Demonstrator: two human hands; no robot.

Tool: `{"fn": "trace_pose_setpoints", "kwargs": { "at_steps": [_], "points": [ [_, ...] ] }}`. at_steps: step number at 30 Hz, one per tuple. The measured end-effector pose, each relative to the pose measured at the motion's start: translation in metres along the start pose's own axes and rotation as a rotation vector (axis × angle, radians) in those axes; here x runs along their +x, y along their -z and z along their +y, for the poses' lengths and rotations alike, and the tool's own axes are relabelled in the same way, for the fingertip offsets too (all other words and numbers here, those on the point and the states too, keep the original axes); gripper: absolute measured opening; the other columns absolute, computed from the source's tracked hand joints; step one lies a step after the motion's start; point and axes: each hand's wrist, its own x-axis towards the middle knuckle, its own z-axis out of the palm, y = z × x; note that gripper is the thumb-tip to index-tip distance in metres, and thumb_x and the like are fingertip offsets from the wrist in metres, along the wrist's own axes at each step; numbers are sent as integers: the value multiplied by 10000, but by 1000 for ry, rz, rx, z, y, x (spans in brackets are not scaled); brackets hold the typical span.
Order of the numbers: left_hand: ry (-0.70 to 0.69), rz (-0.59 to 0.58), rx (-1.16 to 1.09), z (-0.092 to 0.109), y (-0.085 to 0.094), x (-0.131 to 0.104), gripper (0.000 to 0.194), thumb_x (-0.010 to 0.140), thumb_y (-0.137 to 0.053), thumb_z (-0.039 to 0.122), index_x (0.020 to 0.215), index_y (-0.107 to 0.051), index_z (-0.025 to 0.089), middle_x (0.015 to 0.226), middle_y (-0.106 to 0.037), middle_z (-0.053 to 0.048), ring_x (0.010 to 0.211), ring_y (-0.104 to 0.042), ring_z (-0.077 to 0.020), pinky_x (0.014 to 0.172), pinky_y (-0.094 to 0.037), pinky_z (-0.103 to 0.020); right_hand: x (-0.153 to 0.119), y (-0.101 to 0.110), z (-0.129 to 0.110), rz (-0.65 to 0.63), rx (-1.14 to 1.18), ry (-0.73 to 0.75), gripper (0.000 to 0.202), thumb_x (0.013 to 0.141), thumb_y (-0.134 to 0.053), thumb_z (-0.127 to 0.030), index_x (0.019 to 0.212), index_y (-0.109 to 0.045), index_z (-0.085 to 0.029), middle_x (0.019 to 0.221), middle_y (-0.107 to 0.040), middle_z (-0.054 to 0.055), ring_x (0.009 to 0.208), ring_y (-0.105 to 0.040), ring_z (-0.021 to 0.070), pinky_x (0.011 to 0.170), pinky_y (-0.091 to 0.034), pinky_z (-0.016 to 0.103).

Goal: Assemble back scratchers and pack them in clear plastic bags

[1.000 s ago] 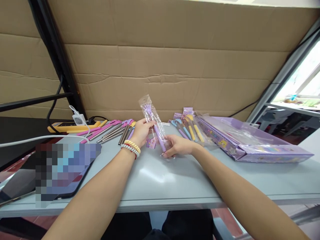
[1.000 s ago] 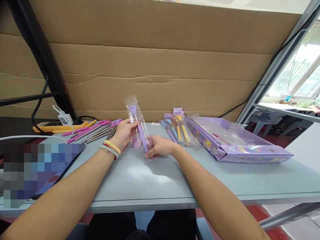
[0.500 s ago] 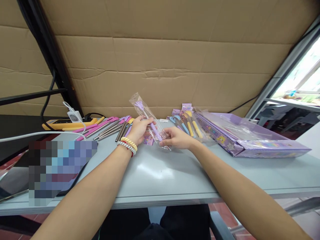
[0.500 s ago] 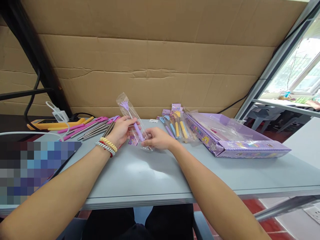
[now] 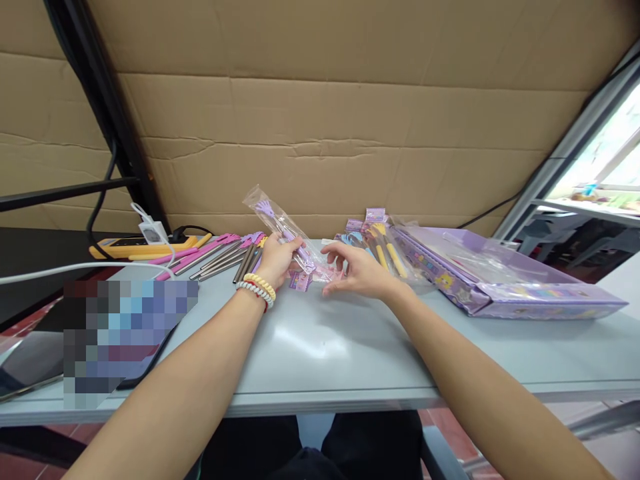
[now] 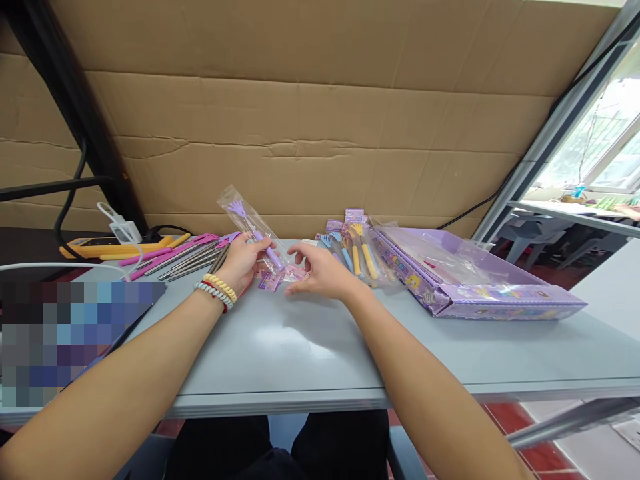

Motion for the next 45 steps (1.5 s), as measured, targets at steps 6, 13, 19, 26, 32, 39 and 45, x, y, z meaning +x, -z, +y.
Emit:
{"fn": "trace_pose_setpoints", "kwargs": {
  "at_steps": [6, 13, 19, 26, 32, 39, 45],
  "points": [
    [12, 47, -16, 2, 2, 2, 174, 733, -608, 166, 841, -471, 167, 716, -609, -24, 550, -598, -122, 467, -468, -221, 1, -8, 5, 67, -150, 151, 157, 699, -703, -305, 818, -671, -207, 1042, -483, 77, 855, -501, 169, 706, -442, 300],
    [2, 25, 31, 1, -2, -2, 192, 707, -626, 156, 834, -484, 181, 690, -589, -2, 541, -576, -126, 495, -494, -274, 2, -6, 0, 110, -94, 226, 53, 756, -592, -152, 725, -615, -188, 907, -559, 61, 843, -513, 163, 694, -433, 286],
    [12, -97, 138, -1, -8, -9, 237, 695, -615, 103, 869, -475, 183, 646, -582, 4, 513, -575, -132, 452, -460, -241, 1, -7, -5, 73, -54, 175, 91, 766, -548, -119, 736, -613, -175, 678, -607, 11, 635, -505, 113, 610, -392, 238],
    [101, -281, 241, 0, -14, -19, 320, 736, -642, 209, 1019, -494, 207, 572, -555, 30, 375, -496, -99, 366, -339, -191, 0, -5, -10, -36, 24, 137, 104, 757, -547, -119, 722, -627, -176, 643, -630, -12, 570, -503, 92, 569, -365, 223],
    [129, -442, 47, 2, -14, -23, 259, 711, -685, 226, 917, -543, 160, 674, -614, -22, 532, -588, -127, 499, -467, -247, 1, -1, -9, 111, -8, 12, 74, 725, -615, -247, 684, -601, -187, 588, -599, -9, 538, -498, 109, 546, -368, 244],
    [95, -604, 74, 1, -7, -24, 525, 564, -760, 72, 1034, -550, 177, 822, -650, -29, 680, -628, -131, 654, -501, -267, 0, 8, -3, 255, 69, -168, 317, 630, -704, -404, 731, -487, -196, 514, -501, -48, 474, -429, 95, 502, -347, 236],
    [95, -585, 177, 4, -8, -24, 455, 536, -719, 17, 951, -596, 155, 828, -645, -32, 674, -595, -116, 639, -488, -253, 2, 7, 8, 194, -9, -232, 369, 664, -665, -497, 736, -463, -197, 493, -497, -51, 466, -420, 101, 501, -322, 240]
  ]
}}
